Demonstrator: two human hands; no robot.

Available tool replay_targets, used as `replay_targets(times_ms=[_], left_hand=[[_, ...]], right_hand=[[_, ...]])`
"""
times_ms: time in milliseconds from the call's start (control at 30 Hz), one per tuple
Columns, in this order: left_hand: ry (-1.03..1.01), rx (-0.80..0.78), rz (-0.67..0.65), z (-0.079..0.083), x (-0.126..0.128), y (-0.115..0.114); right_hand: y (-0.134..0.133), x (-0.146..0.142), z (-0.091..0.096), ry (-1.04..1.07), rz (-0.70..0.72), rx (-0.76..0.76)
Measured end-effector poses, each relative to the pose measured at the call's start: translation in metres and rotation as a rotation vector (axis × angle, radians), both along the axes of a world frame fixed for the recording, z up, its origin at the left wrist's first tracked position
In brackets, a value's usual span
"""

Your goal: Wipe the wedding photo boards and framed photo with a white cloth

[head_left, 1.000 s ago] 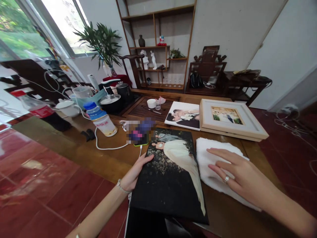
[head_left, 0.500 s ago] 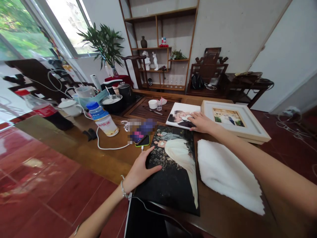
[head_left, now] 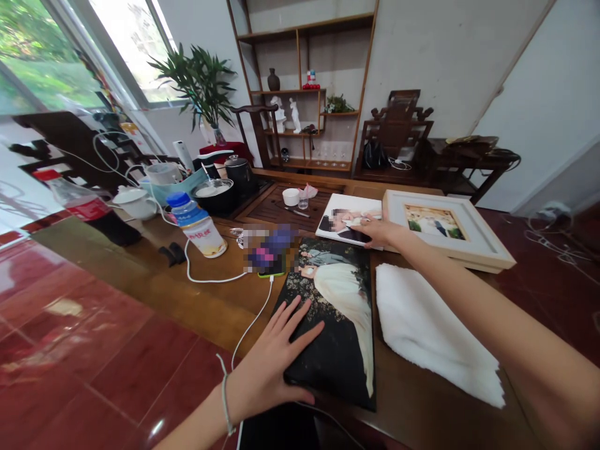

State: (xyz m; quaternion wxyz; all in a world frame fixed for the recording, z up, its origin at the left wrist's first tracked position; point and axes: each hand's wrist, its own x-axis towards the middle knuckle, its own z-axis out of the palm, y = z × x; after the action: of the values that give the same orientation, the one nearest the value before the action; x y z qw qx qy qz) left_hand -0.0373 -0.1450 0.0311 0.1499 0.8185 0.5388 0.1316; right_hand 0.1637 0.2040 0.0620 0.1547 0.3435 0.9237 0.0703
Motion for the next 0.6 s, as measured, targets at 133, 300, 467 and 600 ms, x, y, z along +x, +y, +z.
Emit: replay_targets(times_ms=[133, 300, 467, 600], left_hand=[[0.137, 0.091, -0.043, -0.008, -0.001, 0.001], [0.173, 0.166, -0.062, -0.012, -0.004, 0.005], [0.123, 0.158, -0.054, -0.013, -0.006, 0.021], [0.128, 0.180, -0.052, -0.012, -0.006, 0.042]], right_hand=[[-0.003, -0.005, -0.003, -0.023, 0.009, 0.003], [-0.014, -0.002, 0.004, 0.030, 0.087, 0.031], [-0.017, -0.002, 0.018, 0.092, 0.119, 0.101], [-0.020, -0.006, 0.030, 0.159, 0.114, 0.168]])
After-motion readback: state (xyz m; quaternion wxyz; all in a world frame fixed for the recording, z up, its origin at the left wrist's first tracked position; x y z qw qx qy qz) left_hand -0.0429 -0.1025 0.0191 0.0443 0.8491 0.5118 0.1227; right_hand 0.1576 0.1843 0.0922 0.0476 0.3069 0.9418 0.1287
